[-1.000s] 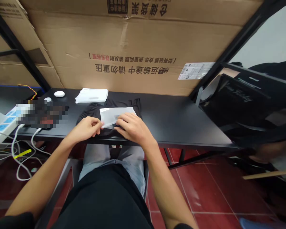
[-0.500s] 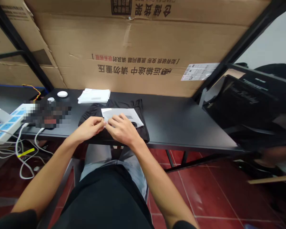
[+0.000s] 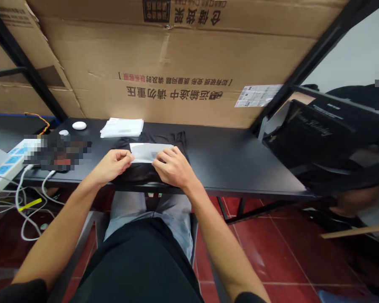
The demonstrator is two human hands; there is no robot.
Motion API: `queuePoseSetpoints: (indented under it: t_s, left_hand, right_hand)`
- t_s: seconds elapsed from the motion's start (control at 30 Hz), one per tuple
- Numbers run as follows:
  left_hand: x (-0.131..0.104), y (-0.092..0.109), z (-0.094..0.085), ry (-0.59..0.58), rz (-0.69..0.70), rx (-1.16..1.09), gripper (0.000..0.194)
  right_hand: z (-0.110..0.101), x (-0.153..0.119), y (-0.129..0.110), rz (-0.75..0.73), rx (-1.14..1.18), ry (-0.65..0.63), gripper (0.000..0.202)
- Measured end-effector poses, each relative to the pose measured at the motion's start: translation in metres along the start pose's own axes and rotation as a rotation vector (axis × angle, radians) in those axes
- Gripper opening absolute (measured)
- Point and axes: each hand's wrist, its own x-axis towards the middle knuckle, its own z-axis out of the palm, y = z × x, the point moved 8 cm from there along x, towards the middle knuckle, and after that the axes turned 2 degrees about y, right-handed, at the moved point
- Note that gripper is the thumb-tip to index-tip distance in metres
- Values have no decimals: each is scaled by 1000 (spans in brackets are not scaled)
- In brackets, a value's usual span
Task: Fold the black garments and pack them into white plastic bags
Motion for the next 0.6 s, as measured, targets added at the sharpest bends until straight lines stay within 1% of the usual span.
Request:
queuePoseSetpoints:
  t_s: [0.1, 0.2, 0.27, 0.33, 0.43, 0.5, 0.57, 0.6]
  left_hand:
    - [2, 0, -11, 43, -11, 10, 41]
    - [4, -3, -28, 80, -37, 18, 39]
    - [5, -6, -39, 97, -48, 13, 39]
    - [5, -9, -44, 91, -54, 8, 39]
    - [3, -10, -40, 48, -55, -19, 41]
    - [1, -9, -31, 10, -58, -60, 44]
    - [-2, -5, -21, -33, -60, -98, 45]
    - [-3, -2, -15, -51, -58, -108, 46]
  right_hand:
    - [-6, -8, 15, 50, 38, -12, 25]
    - [-12, -19, 31, 94, 57, -37, 25]
    - [-19, -28, 40, 102, 57, -42, 24]
    - [-25, -36, 47, 94, 63, -48, 24]
    - [-32, -44, 53, 94, 62, -66, 23]
    - [-33, -44, 52, 120, 47, -77, 17]
    - [-29, -38, 47, 152, 55, -93, 7]
    - [-25, -33, 42, 163, 70, -108, 16]
